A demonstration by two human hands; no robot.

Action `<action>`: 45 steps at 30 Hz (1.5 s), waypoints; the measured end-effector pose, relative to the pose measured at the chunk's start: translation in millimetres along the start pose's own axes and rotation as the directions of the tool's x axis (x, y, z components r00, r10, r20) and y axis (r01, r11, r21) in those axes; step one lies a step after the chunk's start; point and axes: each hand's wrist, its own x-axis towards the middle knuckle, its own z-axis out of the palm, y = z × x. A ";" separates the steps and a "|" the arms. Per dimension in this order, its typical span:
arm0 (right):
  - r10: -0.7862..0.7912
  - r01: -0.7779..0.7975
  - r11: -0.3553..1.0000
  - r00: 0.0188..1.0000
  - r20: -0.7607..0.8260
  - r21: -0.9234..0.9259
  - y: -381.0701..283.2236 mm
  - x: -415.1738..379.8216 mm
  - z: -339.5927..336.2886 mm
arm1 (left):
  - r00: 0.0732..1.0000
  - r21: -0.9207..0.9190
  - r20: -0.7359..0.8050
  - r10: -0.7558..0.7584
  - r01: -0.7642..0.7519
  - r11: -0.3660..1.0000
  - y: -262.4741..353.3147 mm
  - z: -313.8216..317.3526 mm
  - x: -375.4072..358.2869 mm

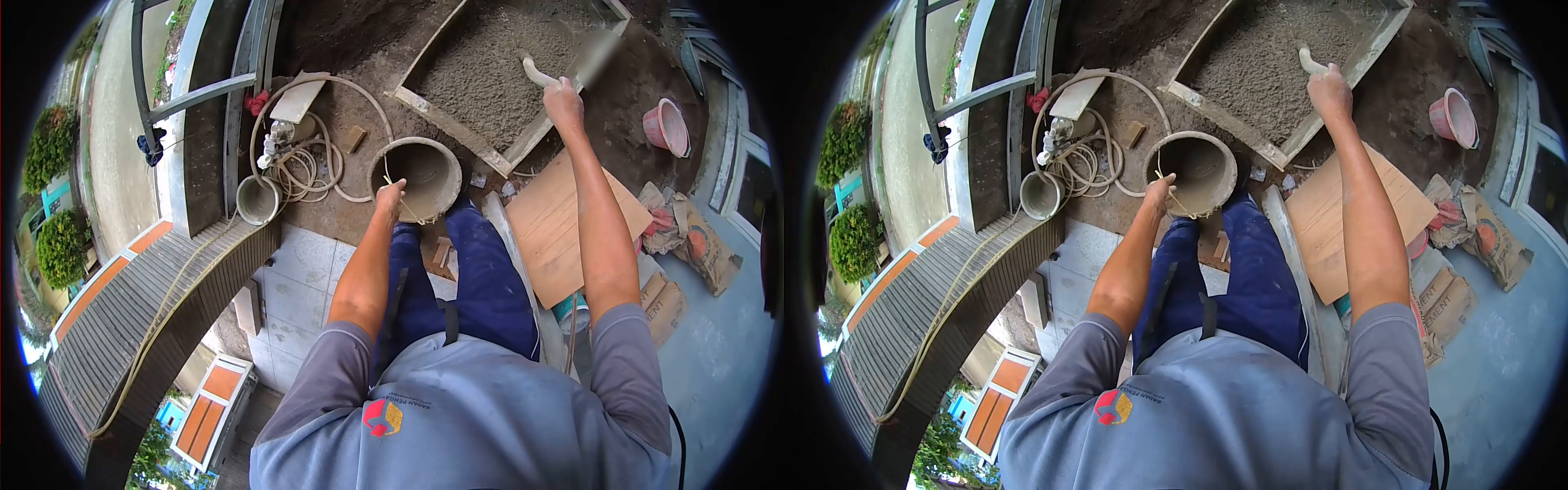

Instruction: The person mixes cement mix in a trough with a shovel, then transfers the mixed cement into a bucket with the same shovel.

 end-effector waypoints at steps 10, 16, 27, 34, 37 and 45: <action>-0.027 0.026 1.000 0.999 -0.047 -0.004 0.3 -8.3 7.0 | 0.997 -0.497 0.039 0.071 -0.042 0.867 18.6 36.9 -1.7; -0.023 0.022 1.000 0.999 -0.033 -0.018 -1.5 -7.4 8.5 | 0.999 -0.380 0.033 0.010 0.004 0.925 12.6 38.2 7.3; -0.575 0.465 0.737 0.812 -0.094 -0.491 -72.9 -113.1 2.3 | 0.963 -0.204 0.258 0.077 -0.023 0.979 24.3 -14.4 -63.2; -0.436 0.449 0.878 0.893 0.111 -0.166 -38.2 -284.7 55.7 | 0.900 0.199 0.065 0.430 -0.434 0.878 -35.7 -157.0 -110.0; -0.390 0.408 0.894 0.912 0.127 -0.185 -3.6 -328.0 39.7 | 0.925 0.198 0.018 0.380 -0.376 0.905 -106.4 -266.3 -111.3; -0.153 0.162 0.987 0.936 0.316 -0.001 34.9 -354.9 20.5 | 0.962 -0.143 -0.272 -0.027 -0.013 0.990 -286.7 -427.0 -169.5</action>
